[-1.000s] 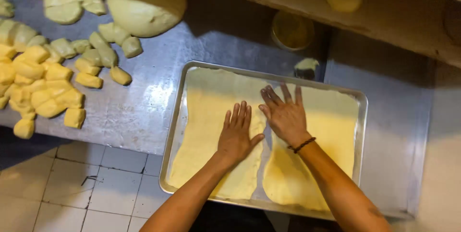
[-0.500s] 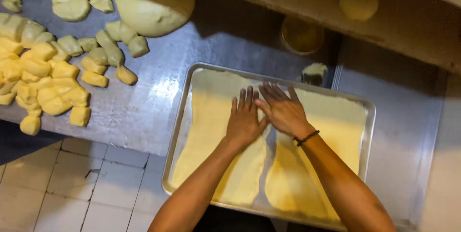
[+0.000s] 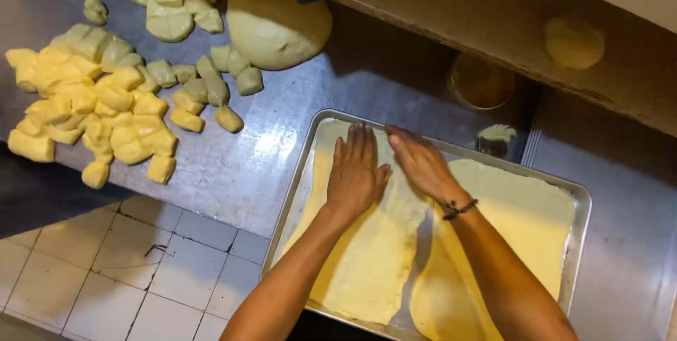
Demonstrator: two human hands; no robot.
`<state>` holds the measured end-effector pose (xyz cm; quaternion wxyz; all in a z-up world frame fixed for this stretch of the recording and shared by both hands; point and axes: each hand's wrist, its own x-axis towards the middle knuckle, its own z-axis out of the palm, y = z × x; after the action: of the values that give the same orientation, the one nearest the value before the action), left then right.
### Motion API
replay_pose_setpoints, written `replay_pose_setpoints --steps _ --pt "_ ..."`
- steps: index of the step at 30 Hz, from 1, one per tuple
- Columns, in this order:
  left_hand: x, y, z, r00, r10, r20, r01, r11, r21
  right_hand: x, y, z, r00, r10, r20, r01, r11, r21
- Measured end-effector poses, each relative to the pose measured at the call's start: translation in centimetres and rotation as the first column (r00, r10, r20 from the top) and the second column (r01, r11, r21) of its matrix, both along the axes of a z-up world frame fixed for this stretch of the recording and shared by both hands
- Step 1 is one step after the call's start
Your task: Flattening dough on a baking tray and using a plastic tool to poke a pattern of holes into the surface.
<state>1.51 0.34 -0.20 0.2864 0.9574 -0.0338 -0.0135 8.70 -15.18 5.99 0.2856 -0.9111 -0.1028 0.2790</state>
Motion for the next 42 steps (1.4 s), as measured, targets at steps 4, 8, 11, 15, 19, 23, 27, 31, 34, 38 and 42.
replay_pose_setpoints --steps 4,8,11,15,19,23,27,31,34,38,42 --pt "-1.0 0.4 -4.0 0.998 -0.026 0.062 0.03 0.998 -0.06 -1.0 0.6 -5.8 0.889 0.324 0.323 -0.352 0.935 0.031" --pt "-2.1 1.7 -1.0 0.981 -0.07 -0.182 0.039 0.985 -0.167 -1.3 2.9 0.5 0.962 0.267 0.058 -0.253 0.95 -0.182" --pt "-0.4 2.3 -1.0 0.984 -0.074 -0.162 0.056 0.992 -0.113 0.6 3.0 -1.0 0.967 0.24 0.092 -0.236 0.97 -0.052" --pt "-0.6 3.0 -6.4 0.993 -0.112 0.03 0.111 0.992 0.057 -1.9 3.8 -4.1 0.703 0.533 0.471 -0.449 0.846 -0.288" --pt "-0.7 4.7 -2.1 0.97 -0.135 -0.202 0.082 0.965 -0.249 0.4 5.8 -1.9 0.915 0.401 0.049 -0.373 0.885 -0.279" --pt "-3.5 4.4 -3.0 0.997 -0.034 -0.07 0.034 0.999 0.002 -0.5 6.2 -5.1 0.779 0.513 0.361 -0.48 0.858 -0.184" --pt "-3.9 6.0 -3.1 0.973 -0.11 -0.202 0.073 0.98 -0.183 0.8 7.7 -5.9 0.863 0.498 0.089 -0.461 0.847 -0.264" --pt "-5.0 4.6 0.1 0.99 0.038 -0.133 -0.049 0.995 -0.082 3.3 10.8 -1.0 0.94 0.289 -0.179 -0.301 0.952 -0.044" --pt "-7.4 3.8 -1.1 0.977 0.001 -0.214 -0.039 0.984 -0.172 2.4 9.4 -8.4 0.909 0.412 -0.07 -0.413 0.911 -0.003" --pt "-8.1 4.7 -3.3 0.984 -0.021 -0.176 -0.007 0.988 -0.157 2.5 5.7 -4.6 0.926 0.369 -0.086 -0.35 0.92 0.176" --pt "-7.9 4.0 2.4 0.996 -0.084 0.024 0.085 0.995 -0.047 1.3 2.2 4.5 0.974 -0.005 -0.226 0.119 0.861 0.494"
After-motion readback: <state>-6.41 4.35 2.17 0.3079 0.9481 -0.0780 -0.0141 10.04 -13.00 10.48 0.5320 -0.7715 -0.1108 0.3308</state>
